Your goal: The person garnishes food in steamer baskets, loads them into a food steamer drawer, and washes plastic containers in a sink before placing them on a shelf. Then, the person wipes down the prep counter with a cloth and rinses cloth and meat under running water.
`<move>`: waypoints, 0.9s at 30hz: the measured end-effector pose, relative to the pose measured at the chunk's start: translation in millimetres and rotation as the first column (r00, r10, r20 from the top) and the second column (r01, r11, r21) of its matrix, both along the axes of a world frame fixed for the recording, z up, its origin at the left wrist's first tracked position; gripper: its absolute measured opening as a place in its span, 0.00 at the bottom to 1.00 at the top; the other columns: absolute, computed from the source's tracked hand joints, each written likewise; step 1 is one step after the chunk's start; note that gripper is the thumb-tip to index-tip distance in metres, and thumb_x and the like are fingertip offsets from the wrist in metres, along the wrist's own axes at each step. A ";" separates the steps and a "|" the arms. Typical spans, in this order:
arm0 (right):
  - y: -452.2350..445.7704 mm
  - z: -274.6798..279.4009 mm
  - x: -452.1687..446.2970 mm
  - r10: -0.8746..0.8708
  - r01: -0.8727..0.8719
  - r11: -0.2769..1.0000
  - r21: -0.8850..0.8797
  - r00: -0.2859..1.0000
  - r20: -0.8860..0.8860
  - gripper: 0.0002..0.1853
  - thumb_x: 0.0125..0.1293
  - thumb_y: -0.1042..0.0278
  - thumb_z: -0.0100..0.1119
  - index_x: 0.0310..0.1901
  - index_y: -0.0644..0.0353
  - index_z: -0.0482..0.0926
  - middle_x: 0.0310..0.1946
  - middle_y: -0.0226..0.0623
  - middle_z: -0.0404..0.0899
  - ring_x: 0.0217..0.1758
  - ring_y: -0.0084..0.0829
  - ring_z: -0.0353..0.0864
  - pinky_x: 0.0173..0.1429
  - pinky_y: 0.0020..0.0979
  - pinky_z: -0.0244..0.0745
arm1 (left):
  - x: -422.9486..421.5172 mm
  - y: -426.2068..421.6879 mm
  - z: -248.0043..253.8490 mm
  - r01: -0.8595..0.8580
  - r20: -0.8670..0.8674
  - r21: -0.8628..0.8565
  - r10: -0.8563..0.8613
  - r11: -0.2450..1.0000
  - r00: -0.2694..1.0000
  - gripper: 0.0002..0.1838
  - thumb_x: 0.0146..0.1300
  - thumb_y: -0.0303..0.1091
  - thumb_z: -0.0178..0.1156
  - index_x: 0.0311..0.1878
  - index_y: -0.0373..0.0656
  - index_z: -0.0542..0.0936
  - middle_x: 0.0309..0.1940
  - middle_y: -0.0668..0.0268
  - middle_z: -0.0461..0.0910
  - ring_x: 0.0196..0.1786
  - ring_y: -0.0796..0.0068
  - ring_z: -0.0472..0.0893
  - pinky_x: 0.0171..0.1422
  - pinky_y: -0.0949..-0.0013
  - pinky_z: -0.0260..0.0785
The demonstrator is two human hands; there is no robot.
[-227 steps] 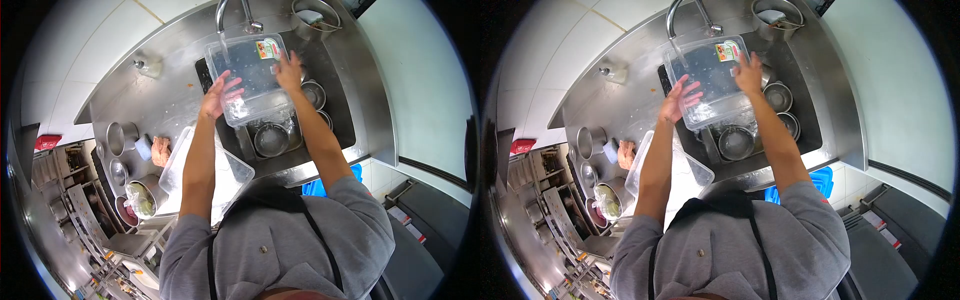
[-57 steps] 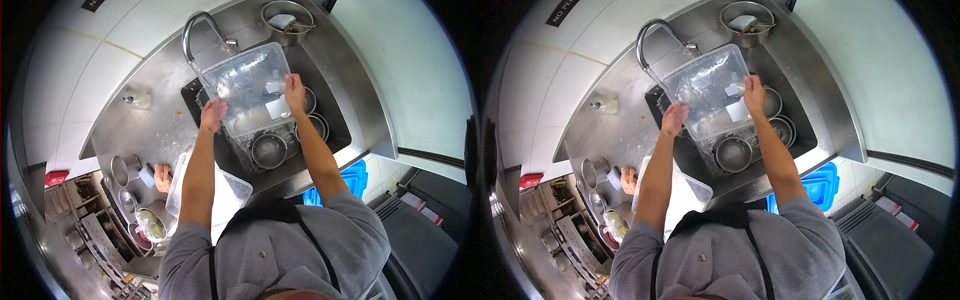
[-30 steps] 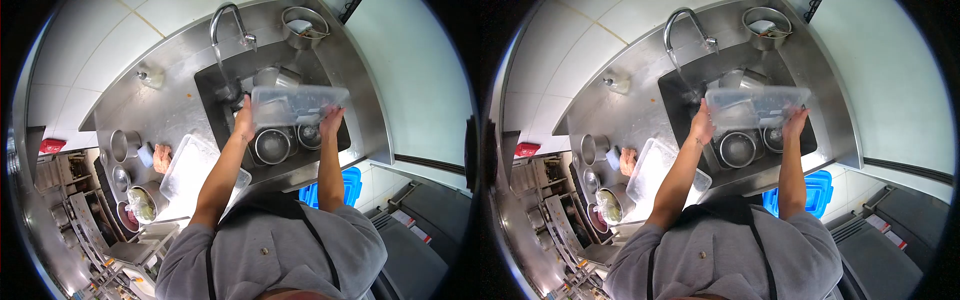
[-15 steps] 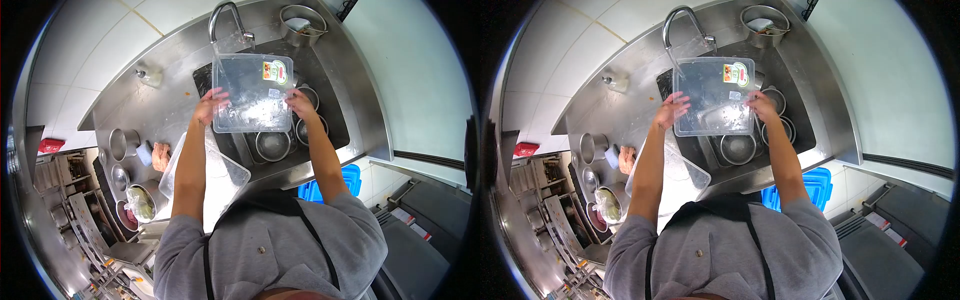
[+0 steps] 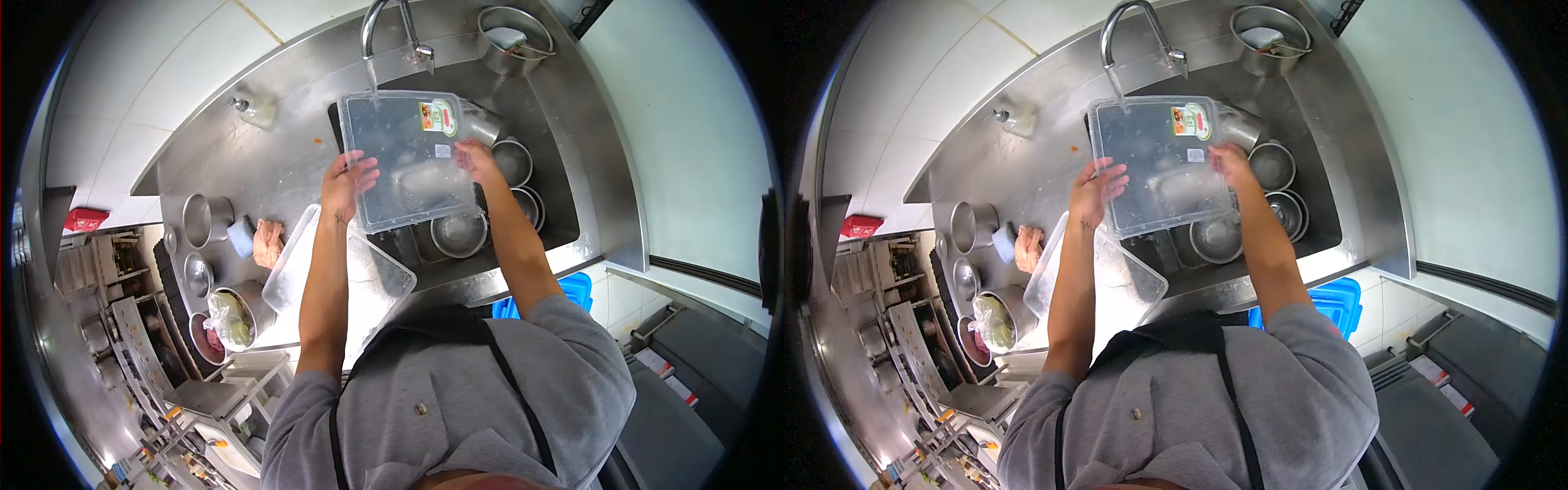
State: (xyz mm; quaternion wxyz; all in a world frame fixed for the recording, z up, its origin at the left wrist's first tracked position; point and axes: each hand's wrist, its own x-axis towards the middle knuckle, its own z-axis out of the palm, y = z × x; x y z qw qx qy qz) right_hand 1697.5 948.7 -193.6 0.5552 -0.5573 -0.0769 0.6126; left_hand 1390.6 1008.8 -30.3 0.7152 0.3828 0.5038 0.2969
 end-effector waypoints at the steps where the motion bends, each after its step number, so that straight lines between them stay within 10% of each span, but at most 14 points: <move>1: -3.1 4.6 1.5 0.007 -0.007 1.000 0.005 1.000 0.002 0.11 0.61 0.68 0.65 0.44 0.55 0.75 0.31 0.28 0.77 0.29 0.24 0.75 0.33 0.30 0.73 | -2.4 2.9 -5.6 0.030 -0.022 0.007 -0.029 1.000 0.999 0.15 0.68 0.29 0.54 0.57 0.40 0.71 0.47 0.57 0.82 0.44 0.65 0.82 0.47 0.65 0.73; 12: -77.0 67.2 50.1 -0.130 0.061 0.929 0.364 0.977 0.167 0.04 0.67 0.69 0.59 0.40 0.54 0.74 0.28 0.25 0.76 0.27 0.17 0.70 0.30 0.21 0.64 | 66.0 59.5 -22.0 0.169 -0.352 0.264 -0.068 0.950 0.934 0.37 0.54 0.47 0.72 0.58 0.33 0.67 0.36 0.61 0.76 0.33 0.72 0.78 0.33 0.66 0.75; 16: -77.1 76.1 41.0 -0.097 0.002 0.941 0.337 0.960 0.264 0.03 0.68 0.69 0.58 0.39 0.54 0.74 0.27 0.23 0.76 0.26 0.14 0.68 0.30 0.19 0.61 | 83.8 87.6 -30.2 0.188 -0.432 0.099 -0.128 0.977 0.893 0.44 0.50 0.49 0.75 0.60 0.28 0.64 0.33 0.62 0.76 0.31 0.73 0.77 0.33 0.67 0.74; 20: -66.9 74.9 28.0 -0.057 -0.066 0.926 0.372 0.949 0.310 0.02 0.68 0.70 0.57 0.39 0.55 0.74 0.28 0.24 0.77 0.27 0.14 0.69 0.30 0.19 0.62 | 76.0 99.4 -74.3 0.093 -0.197 0.295 -0.035 0.951 0.980 0.34 0.47 0.50 0.76 0.45 0.30 0.74 0.32 0.62 0.78 0.28 0.72 0.75 0.33 0.66 0.70; 21: -64.8 74.8 26.1 -0.052 -0.082 0.923 0.377 0.942 0.331 0.02 0.68 0.70 0.57 0.39 0.55 0.74 0.28 0.25 0.77 0.27 0.15 0.69 0.30 0.19 0.62 | 68.2 101.4 -81.0 0.061 -0.363 0.265 0.041 0.962 0.931 0.28 0.46 0.47 0.77 0.34 0.33 0.75 0.29 0.60 0.78 0.31 0.70 0.78 0.29 0.64 0.70; 27: -56.6 73.7 17.5 -0.013 -0.119 0.929 0.351 0.936 0.351 0.03 0.68 0.70 0.57 0.40 0.55 0.74 0.28 0.25 0.77 0.28 0.15 0.69 0.31 0.19 0.62 | 58.8 88.3 -65.0 -0.110 -0.347 0.174 0.165 0.979 0.923 0.25 0.52 0.45 0.73 0.40 0.33 0.76 0.21 0.65 0.74 0.16 0.74 0.67 0.21 0.69 0.60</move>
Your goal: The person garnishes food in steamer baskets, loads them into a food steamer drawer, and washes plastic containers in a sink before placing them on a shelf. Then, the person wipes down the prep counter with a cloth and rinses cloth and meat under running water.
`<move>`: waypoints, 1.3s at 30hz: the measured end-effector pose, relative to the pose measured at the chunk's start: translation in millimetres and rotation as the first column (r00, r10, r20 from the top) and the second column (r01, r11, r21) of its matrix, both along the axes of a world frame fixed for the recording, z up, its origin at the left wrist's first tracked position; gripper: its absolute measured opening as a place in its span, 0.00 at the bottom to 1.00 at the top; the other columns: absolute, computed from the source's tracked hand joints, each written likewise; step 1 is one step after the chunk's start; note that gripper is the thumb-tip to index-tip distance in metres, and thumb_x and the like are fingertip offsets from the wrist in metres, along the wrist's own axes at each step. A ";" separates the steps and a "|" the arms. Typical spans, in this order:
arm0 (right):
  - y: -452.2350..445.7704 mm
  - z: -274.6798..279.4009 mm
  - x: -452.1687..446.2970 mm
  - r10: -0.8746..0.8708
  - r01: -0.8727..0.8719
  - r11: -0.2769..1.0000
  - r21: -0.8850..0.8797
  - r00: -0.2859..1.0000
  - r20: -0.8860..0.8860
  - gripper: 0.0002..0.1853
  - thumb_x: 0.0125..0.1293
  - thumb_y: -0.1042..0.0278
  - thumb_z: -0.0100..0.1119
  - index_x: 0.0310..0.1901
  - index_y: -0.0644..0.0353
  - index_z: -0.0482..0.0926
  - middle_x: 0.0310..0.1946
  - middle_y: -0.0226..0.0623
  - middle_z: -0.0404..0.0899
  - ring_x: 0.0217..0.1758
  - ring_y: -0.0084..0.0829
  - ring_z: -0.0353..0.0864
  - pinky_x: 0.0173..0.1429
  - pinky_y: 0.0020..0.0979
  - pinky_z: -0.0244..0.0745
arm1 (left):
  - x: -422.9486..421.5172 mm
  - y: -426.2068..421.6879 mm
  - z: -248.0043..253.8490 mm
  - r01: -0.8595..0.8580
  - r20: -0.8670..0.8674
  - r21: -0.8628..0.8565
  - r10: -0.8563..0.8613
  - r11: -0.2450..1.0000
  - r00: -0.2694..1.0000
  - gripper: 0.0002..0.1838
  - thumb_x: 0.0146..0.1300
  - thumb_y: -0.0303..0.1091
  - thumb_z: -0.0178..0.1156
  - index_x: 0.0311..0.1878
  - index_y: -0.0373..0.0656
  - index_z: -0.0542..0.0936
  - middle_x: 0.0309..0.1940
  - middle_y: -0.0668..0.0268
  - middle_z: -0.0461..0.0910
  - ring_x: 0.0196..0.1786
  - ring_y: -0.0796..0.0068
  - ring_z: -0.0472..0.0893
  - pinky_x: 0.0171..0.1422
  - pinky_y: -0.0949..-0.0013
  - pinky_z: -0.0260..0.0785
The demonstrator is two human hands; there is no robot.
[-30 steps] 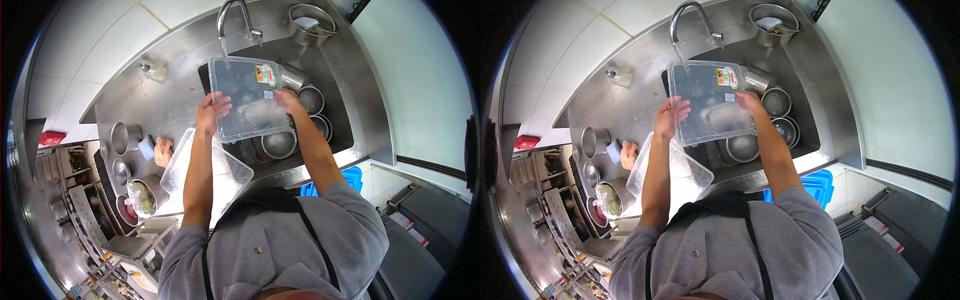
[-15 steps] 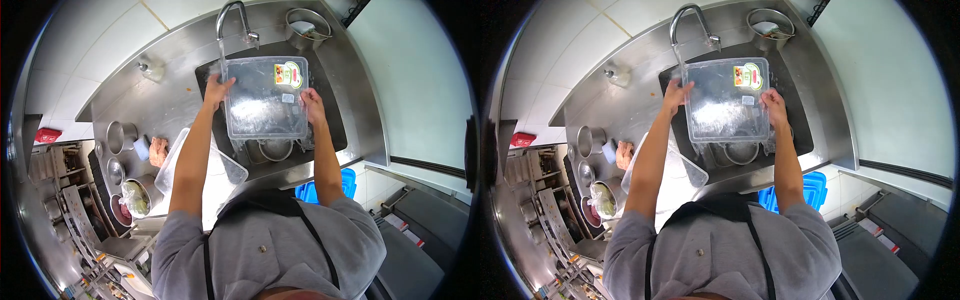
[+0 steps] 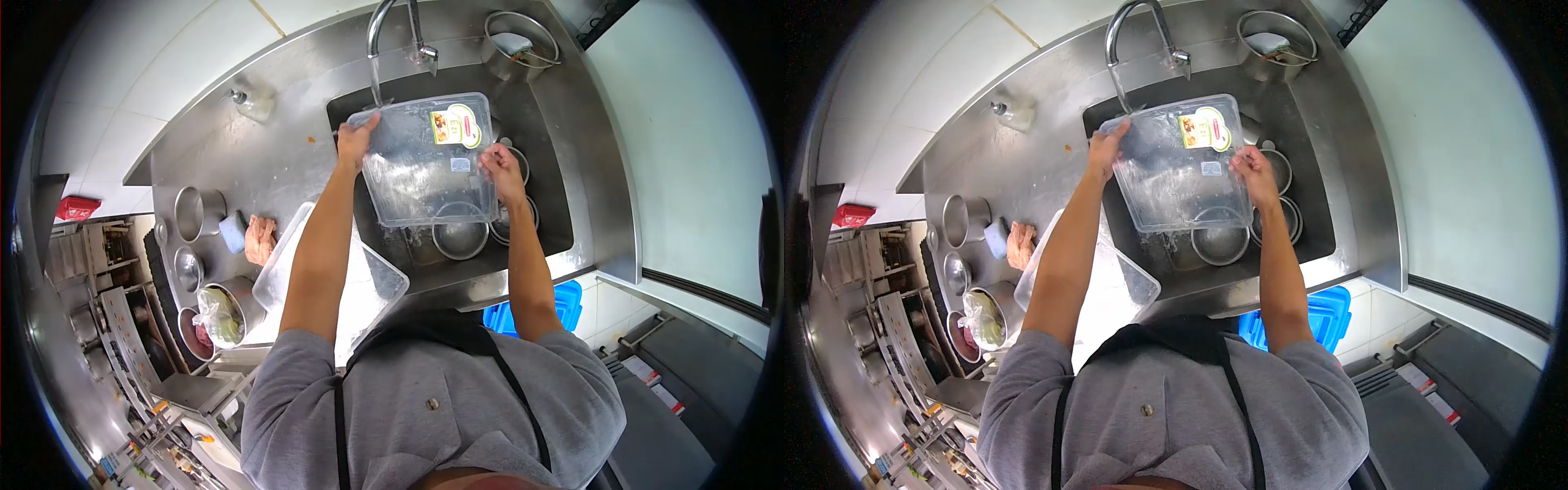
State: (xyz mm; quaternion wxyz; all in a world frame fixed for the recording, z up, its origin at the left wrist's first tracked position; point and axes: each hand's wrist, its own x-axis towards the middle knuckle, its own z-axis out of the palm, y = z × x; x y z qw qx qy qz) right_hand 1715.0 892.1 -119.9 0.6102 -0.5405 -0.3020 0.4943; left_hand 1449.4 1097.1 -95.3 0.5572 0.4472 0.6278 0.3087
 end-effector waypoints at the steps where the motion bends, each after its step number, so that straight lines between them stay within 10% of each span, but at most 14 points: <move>1: -0.4 -0.4 -0.4 -0.008 0.008 1.000 -0.011 0.999 0.034 0.03 0.68 0.70 0.57 0.40 0.55 0.74 0.28 0.25 0.77 0.28 0.15 0.69 0.31 0.20 0.62 | 0.2 -0.7 2.2 0.049 -0.048 0.013 -0.048 0.999 0.998 0.25 0.53 0.44 0.72 0.40 0.32 0.75 0.21 0.65 0.74 0.16 0.74 0.66 0.20 0.69 0.59; 11: 25.1 -28.8 1.2 -0.067 0.081 0.990 -0.120 0.991 0.116 0.04 0.67 0.70 0.58 0.41 0.57 0.75 0.27 0.25 0.76 0.28 0.14 0.69 0.31 0.21 0.63 | -14.3 -3.7 14.7 -0.097 0.062 -0.097 0.103 0.991 0.993 0.21 0.54 0.39 0.70 0.43 0.34 0.76 0.26 0.65 0.75 0.21 0.75 0.70 0.23 0.70 0.63; 17: 97.3 -54.3 -23.0 -0.029 0.262 0.907 -0.328 0.818 0.574 0.34 0.52 0.41 0.70 0.52 0.60 0.74 0.41 0.47 0.82 0.47 0.39 0.82 0.49 0.37 0.75 | -38.5 -17.0 29.6 0.016 0.386 0.030 -0.026 0.999 0.922 0.08 0.64 0.33 0.63 0.41 0.41 0.77 0.29 0.66 0.79 0.31 0.77 0.80 0.28 0.77 0.65; 19: 109.3 -3.5 -43.7 0.128 0.358 0.818 -0.450 0.650 0.749 0.55 0.41 0.27 0.68 0.65 0.61 0.64 0.57 0.60 0.72 0.64 0.53 0.70 0.64 0.48 0.65 | -48.9 -22.1 24.4 0.045 0.448 0.026 -0.052 0.999 0.893 0.05 0.67 0.33 0.59 0.43 0.45 0.79 0.33 0.61 0.84 0.27 0.80 0.77 0.29 0.78 0.66; 25: 136.0 37.8 -80.9 0.297 0.229 0.839 -0.494 0.569 0.767 0.69 0.39 0.24 0.67 0.74 0.60 0.44 0.67 0.64 0.57 0.70 0.60 0.58 0.68 0.57 0.56 | -55.7 -43.2 16.7 -0.021 0.510 0.029 0.003 0.999 0.860 0.05 0.68 0.34 0.59 0.42 0.44 0.78 0.32 0.59 0.85 0.25 0.83 0.73 0.28 0.80 0.62; 30: 143.8 -26.9 -48.3 0.069 0.298 0.903 -0.309 0.610 0.789 0.55 0.45 0.28 0.67 0.66 0.63 0.61 0.57 0.60 0.70 0.63 0.53 0.69 0.65 0.45 0.63 | -57.6 -45.6 16.2 -0.049 0.517 0.029 0.027 0.998 0.856 0.05 0.69 0.34 0.58 0.43 0.45 0.78 0.34 0.59 0.85 0.22 0.83 0.70 0.30 0.82 0.62; 32: 135.3 -23.5 -34.3 -0.087 0.354 0.919 -0.173 0.612 0.786 0.47 0.50 0.30 0.66 0.60 0.65 0.70 0.51 0.57 0.76 0.58 0.47 0.74 0.61 0.39 0.67 | -46.6 -45.0 14.7 -0.035 0.513 0.070 -0.006 0.997 0.858 0.21 0.70 0.49 0.55 0.52 0.38 0.76 0.44 0.59 0.83 0.51 0.67 0.80 0.48 0.69 0.71; 36: 96.5 23.3 -9.8 -0.512 0.526 0.850 0.014 0.822 0.249 0.27 0.67 0.41 0.54 0.33 0.65 0.74 0.30 0.38 0.74 0.38 0.29 0.70 0.44 0.31 0.66 | -19.9 -48.7 38.6 -0.019 0.377 -0.080 0.048 0.997 0.925 0.51 0.60 0.76 0.45 0.68 0.34 0.63 0.60 0.46 0.71 0.70 0.49 0.61 0.70 0.38 0.52; 39: 62.7 47.0 -9.1 -0.675 0.666 0.737 0.112 0.733 0.082 0.25 0.73 0.47 0.46 0.29 0.63 0.71 0.27 0.30 0.69 0.34 0.25 0.65 0.40 0.31 0.63 | 3.5 -57.8 63.5 0.049 0.405 -0.213 0.042 0.976 0.913 0.49 0.64 0.68 0.48 0.72 0.32 0.53 0.68 0.43 0.60 0.70 0.44 0.61 0.70 0.37 0.53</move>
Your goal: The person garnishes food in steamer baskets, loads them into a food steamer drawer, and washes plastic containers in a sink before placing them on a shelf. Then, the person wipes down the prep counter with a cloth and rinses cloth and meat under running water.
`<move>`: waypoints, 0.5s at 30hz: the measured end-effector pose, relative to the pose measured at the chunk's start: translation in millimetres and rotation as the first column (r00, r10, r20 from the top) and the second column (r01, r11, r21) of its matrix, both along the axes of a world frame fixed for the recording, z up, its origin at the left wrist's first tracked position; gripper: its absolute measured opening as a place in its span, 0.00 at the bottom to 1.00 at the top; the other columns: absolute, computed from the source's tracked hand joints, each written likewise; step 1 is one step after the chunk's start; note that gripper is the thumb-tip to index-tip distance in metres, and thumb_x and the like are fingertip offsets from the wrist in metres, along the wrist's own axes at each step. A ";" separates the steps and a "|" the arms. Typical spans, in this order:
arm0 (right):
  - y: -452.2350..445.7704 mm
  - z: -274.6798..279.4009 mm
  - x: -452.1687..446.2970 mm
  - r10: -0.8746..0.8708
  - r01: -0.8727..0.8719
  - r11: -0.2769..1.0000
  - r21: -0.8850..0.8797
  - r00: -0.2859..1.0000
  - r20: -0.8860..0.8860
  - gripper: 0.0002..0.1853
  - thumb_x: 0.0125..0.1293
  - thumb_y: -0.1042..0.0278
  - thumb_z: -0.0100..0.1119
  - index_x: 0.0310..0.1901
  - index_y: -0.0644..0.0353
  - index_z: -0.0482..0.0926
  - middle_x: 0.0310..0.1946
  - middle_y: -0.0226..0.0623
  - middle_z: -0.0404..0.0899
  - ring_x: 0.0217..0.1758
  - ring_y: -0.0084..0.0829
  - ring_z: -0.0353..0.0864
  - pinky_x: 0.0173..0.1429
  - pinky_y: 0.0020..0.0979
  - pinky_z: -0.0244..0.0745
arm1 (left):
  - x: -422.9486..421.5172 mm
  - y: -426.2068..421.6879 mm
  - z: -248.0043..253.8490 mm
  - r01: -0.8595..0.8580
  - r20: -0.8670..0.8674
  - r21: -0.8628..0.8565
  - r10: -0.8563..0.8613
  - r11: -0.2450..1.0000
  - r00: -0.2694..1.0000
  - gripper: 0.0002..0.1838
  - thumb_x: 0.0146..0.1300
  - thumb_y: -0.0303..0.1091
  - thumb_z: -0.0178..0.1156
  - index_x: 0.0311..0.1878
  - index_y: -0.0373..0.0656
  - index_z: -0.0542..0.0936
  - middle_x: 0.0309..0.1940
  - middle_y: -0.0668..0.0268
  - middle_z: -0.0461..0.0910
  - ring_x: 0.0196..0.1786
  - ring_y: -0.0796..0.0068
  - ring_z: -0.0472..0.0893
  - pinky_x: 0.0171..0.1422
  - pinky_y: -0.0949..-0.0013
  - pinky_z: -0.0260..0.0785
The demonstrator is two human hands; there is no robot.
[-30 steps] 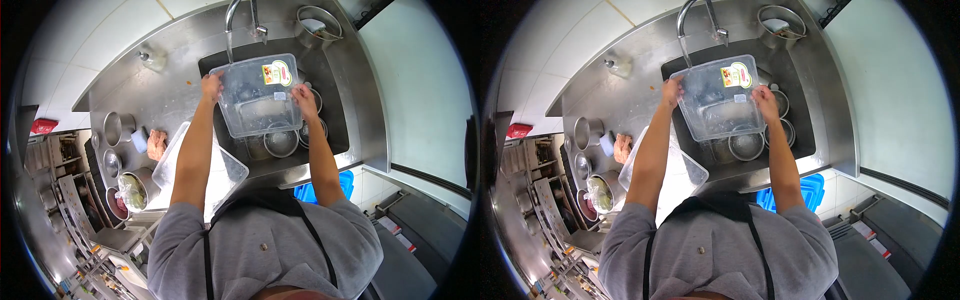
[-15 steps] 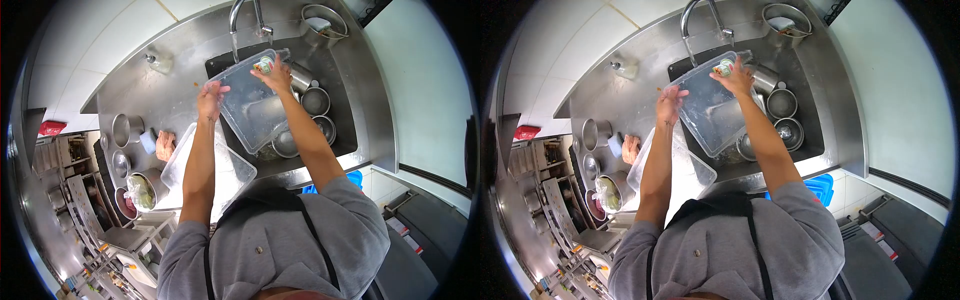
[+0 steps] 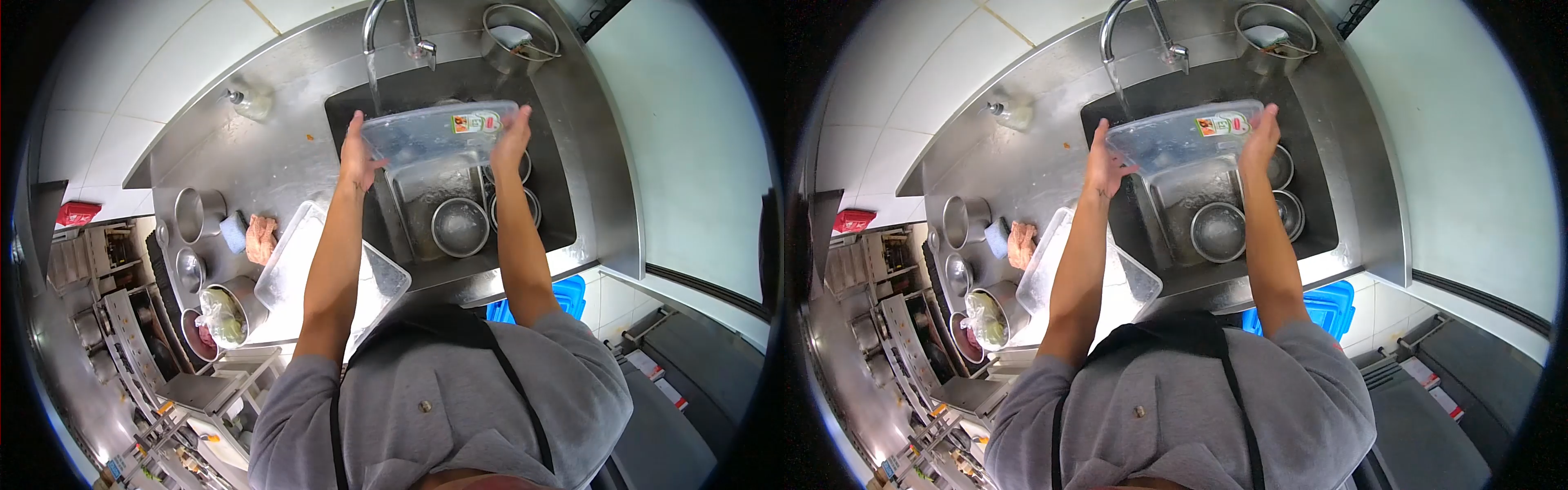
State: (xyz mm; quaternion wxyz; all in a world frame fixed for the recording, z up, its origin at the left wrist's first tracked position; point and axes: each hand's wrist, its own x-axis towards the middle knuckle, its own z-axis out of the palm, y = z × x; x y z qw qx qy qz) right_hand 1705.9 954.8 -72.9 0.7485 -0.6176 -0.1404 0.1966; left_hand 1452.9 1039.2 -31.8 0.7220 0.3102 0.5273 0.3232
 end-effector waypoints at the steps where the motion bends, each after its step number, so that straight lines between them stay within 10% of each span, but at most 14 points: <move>1: -13.3 4.9 -3.5 -0.062 0.061 0.997 0.036 0.998 0.014 0.24 0.75 0.49 0.44 0.30 0.63 0.70 0.27 0.28 0.68 0.33 0.24 0.63 0.40 0.31 0.62 | 1.8 -2.0 11.0 0.014 0.151 -0.011 -0.013 1.000 0.989 0.42 0.67 0.55 0.48 0.70 0.29 0.51 0.69 0.39 0.56 0.70 0.40 0.60 0.67 0.34 0.57; 5: -68.7 30.8 -27.9 -0.017 0.001 0.998 0.059 0.961 0.277 0.21 0.74 0.54 0.43 0.31 0.64 0.71 0.28 0.33 0.69 0.34 0.29 0.65 0.41 0.32 0.62 | 6.3 17.7 -20.8 -0.016 0.154 -0.087 0.030 0.996 0.988 0.33 0.70 0.42 0.46 0.66 0.23 0.54 0.66 0.33 0.57 0.69 0.39 0.62 0.66 0.33 0.60; 10: -113.5 94.7 -81.5 0.089 -0.063 0.996 -0.066 0.503 0.860 0.16 0.64 0.53 0.56 0.33 0.59 0.74 0.31 0.41 0.70 0.37 0.41 0.69 0.42 0.40 0.62 | 14.0 16.3 -40.1 -0.048 0.502 -0.244 0.168 0.969 0.848 0.27 0.69 0.33 0.40 0.61 0.16 0.55 0.64 0.31 0.58 0.66 0.34 0.63 0.70 0.40 0.60; 15: -115.6 87.7 -132.6 0.486 -0.314 0.838 -0.446 0.058 0.872 0.22 0.53 0.50 0.69 0.45 0.56 0.79 0.34 0.35 0.72 0.38 0.40 0.72 0.42 0.42 0.66 | 23.7 20.1 12.5 0.188 0.528 -0.019 -0.149 0.982 0.836 0.28 0.76 0.43 0.37 0.66 0.25 0.55 0.64 0.35 0.62 0.66 0.40 0.67 0.70 0.44 0.62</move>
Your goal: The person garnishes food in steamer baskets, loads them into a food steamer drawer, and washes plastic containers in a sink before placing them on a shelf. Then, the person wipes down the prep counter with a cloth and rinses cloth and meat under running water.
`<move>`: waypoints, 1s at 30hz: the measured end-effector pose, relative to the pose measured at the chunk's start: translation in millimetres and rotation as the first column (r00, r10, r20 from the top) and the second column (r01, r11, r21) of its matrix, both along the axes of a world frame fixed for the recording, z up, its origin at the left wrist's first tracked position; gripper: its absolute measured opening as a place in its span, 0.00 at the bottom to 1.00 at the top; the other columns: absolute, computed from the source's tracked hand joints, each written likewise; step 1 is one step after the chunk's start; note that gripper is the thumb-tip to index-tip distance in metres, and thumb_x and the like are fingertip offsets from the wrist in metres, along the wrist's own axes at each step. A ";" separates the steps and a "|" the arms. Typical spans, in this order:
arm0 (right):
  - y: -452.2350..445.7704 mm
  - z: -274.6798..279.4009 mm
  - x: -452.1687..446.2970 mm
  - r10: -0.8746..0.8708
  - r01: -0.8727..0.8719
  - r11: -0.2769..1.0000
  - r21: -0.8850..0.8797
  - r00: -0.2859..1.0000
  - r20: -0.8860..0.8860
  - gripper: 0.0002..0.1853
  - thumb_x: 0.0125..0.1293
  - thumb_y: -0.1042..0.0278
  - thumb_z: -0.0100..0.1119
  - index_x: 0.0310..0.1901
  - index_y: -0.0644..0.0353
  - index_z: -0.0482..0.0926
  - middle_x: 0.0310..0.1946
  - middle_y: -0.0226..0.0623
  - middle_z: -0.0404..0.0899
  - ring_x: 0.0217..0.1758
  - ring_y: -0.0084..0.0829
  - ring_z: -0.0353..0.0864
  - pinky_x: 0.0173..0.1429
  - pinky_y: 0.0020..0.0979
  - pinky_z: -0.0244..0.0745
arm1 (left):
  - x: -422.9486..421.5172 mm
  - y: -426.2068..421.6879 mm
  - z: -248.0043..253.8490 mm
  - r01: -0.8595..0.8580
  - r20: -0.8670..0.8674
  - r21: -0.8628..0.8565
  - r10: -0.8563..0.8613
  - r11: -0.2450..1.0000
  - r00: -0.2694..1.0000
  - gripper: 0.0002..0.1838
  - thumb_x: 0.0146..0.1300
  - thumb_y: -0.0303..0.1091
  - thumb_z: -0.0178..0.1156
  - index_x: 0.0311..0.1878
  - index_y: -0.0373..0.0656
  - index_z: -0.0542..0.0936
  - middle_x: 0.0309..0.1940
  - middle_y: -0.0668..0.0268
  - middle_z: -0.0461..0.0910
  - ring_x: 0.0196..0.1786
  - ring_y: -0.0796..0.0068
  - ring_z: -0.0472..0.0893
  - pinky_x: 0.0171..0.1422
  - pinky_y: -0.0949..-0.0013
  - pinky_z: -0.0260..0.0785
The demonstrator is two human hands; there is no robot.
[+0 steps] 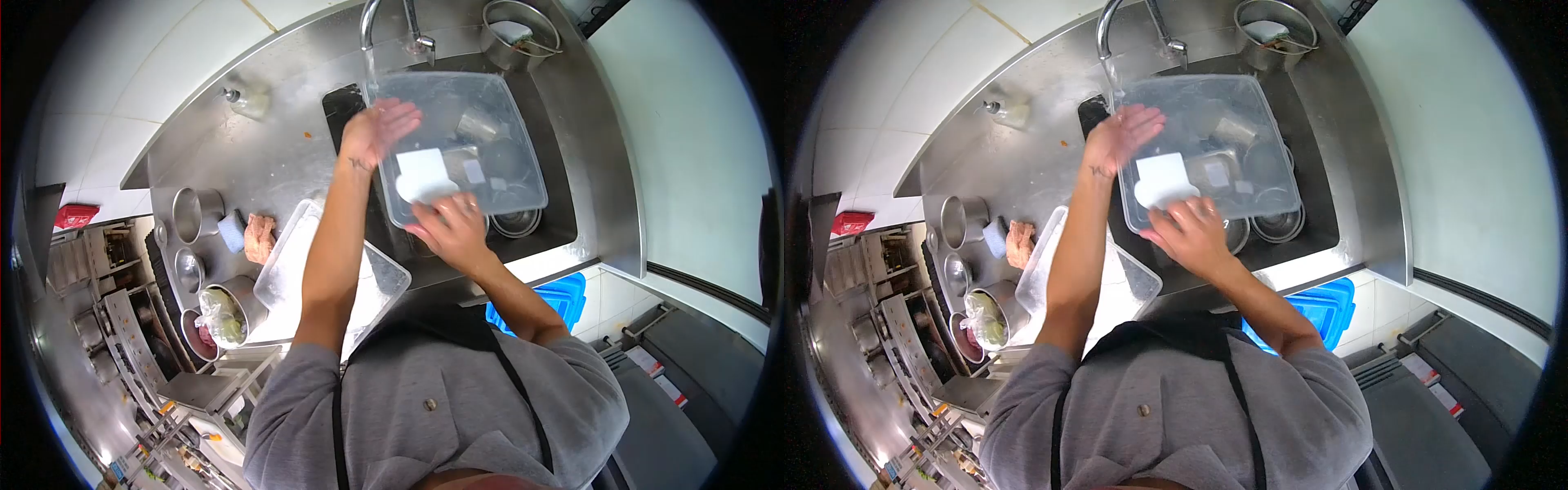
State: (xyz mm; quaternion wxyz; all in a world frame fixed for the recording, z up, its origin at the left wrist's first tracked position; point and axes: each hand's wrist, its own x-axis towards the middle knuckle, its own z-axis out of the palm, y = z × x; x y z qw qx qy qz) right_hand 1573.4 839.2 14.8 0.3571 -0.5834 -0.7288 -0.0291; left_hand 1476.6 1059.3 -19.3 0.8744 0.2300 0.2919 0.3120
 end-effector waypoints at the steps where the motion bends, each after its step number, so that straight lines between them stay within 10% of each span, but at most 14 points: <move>1: 9.4 -9.1 -0.4 0.000 0.000 1.000 0.002 1.000 0.007 0.22 0.53 0.50 0.69 0.45 0.56 0.79 0.34 0.35 0.72 0.38 0.40 0.72 0.42 0.42 0.66 | -0.3 8.9 -5.2 0.000 0.007 0.002 0.000 1.000 1.000 0.28 0.76 0.43 0.37 0.66 0.25 0.55 0.64 0.35 0.62 0.66 0.40 0.67 0.70 0.44 0.62; 3: 42.1 -27.9 4.3 0.053 -0.088 0.965 -0.248 0.988 -0.143 0.22 0.58 0.53 0.64 0.50 0.58 0.79 0.42 0.38 0.76 0.47 0.43 0.75 0.49 0.47 0.70 | -4.8 29.0 -17.8 0.063 -0.071 0.101 -0.056 0.993 0.996 0.34 0.75 0.53 0.36 0.67 0.28 0.55 0.64 0.39 0.64 0.65 0.41 0.69 0.69 0.45 0.64; 9: 145.6 -89.1 22.2 0.017 -0.012 0.972 -0.234 1.000 0.020 0.29 0.68 0.54 0.53 0.66 0.60 0.66 0.70 0.41 0.62 0.74 0.45 0.58 0.71 0.51 0.59 | -19.6 46.6 -49.8 0.145 -0.152 0.146 -0.123 0.979 0.981 0.35 0.74 0.59 0.33 0.67 0.35 0.60 0.61 0.49 0.72 0.61 0.50 0.75 0.64 0.52 0.68; 30: 173.2 -99.4 22.9 -0.068 0.071 0.985 -0.155 0.997 0.021 0.20 0.65 0.56 0.55 0.56 0.55 0.77 0.65 0.33 0.70 0.75 0.40 0.55 0.71 0.54 0.57 | -13.9 31.8 -77.7 0.206 -0.320 0.106 -0.163 0.973 0.933 0.38 0.72 0.63 0.35 0.66 0.37 0.65 0.58 0.55 0.75 0.60 0.59 0.75 0.58 0.56 0.72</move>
